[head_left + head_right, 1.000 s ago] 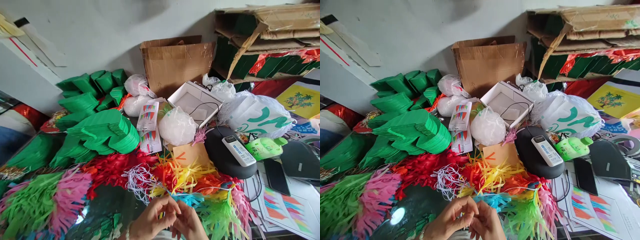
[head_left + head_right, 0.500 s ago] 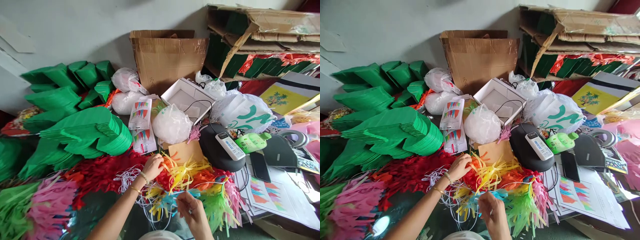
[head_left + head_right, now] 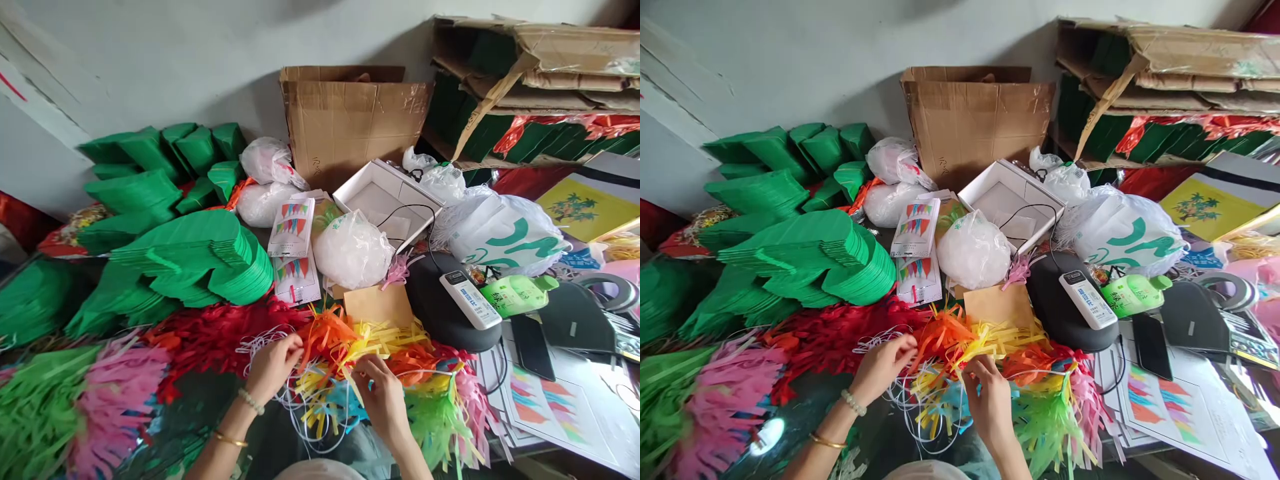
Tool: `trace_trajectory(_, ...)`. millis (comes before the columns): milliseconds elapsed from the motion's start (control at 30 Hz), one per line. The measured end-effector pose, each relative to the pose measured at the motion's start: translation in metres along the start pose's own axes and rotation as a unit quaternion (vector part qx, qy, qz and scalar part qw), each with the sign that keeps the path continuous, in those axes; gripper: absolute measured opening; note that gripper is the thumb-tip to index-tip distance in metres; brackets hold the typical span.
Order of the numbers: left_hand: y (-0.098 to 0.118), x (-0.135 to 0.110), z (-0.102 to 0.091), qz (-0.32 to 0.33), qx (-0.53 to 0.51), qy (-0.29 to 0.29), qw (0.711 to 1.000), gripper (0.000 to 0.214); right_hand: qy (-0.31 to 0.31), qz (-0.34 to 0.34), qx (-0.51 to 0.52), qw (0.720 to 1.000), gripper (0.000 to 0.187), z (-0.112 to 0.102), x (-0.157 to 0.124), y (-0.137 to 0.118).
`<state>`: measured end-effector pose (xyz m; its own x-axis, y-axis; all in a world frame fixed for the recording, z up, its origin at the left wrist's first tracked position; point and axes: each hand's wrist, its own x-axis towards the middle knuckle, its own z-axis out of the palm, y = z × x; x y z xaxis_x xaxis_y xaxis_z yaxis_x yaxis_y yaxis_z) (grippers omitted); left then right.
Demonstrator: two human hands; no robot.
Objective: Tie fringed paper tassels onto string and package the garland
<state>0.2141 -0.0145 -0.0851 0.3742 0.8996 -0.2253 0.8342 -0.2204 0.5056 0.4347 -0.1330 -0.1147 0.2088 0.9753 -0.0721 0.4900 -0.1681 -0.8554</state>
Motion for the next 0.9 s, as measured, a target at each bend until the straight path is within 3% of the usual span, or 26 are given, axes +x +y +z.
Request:
trace_trajectory(67, 0.017, 0.016, -0.002, 0.02, 0.017, 0.096, 0.995, 0.013, 0.0, 0.0, -0.063, 0.998, 0.02, 0.01, 0.006, 0.007)
trace_trajectory(100, 0.028, 0.026, 0.0, 0.039, 0.017, 0.106, 0.993, 0.016, -0.015, -0.002, -0.083, 0.996, 0.019, 0.014, 0.008, 0.01)
trace_trajectory(233, 0.066, 0.067, 0.023, 0.167, 0.1, -0.027, 0.98, 0.02, -0.066, -0.005, -0.114, 0.991, 0.019, 0.028, 0.01, 0.017)
trace_trajectory(300, 0.071, 0.082, 0.038, 0.196, 0.132, -0.066, 0.97, 0.02, -0.061, 0.008, -0.13, 0.99, 0.018, 0.029, 0.008, 0.019)
trace_trajectory(400, 0.063, 0.092, 0.048, 0.191, 0.157, -0.074, 0.966, 0.025, -0.044, 0.031, -0.162, 0.985, 0.017, 0.026, 0.005, 0.022)
trace_trajectory(467, 0.055, 0.09, 0.04, 0.183, 0.17, -0.061, 0.966, 0.02, -0.042, 0.038, -0.18, 0.982, 0.017, 0.023, 0.004, 0.024)
trace_trajectory(567, 0.045, 0.078, 0.012, 0.175, 0.177, -0.026, 0.968, 0.016, -0.042, 0.041, -0.19, 0.98, 0.018, 0.019, 0.004, 0.028)
trace_trajectory(667, 0.036, 0.059, -0.021, 0.15, 0.152, 0.061, 0.975, 0.014, -0.021, 0.043, -0.174, 0.984, 0.019, 0.013, 0.006, 0.029)
trace_trajectory(733, 0.027, 0.046, -0.039, 0.12, 0.069, 0.118, 0.983, 0.018, 0.002, 0.036, -0.154, 0.987, 0.021, 0.008, 0.007, 0.028)
trace_trajectory(800, 0.018, 0.035, -0.052, 0.066, -0.079, 0.131, 0.986, 0.021, 0.02, 0.024, -0.13, 0.991, 0.022, 0.001, 0.007, 0.027)
trace_trajectory(900, 0.009, 0.023, -0.063, -0.047, -0.32, 0.095, 0.941, 0.029, 0.023, 0.006, -0.079, 0.997, 0.022, -0.006, 0.009, 0.02)
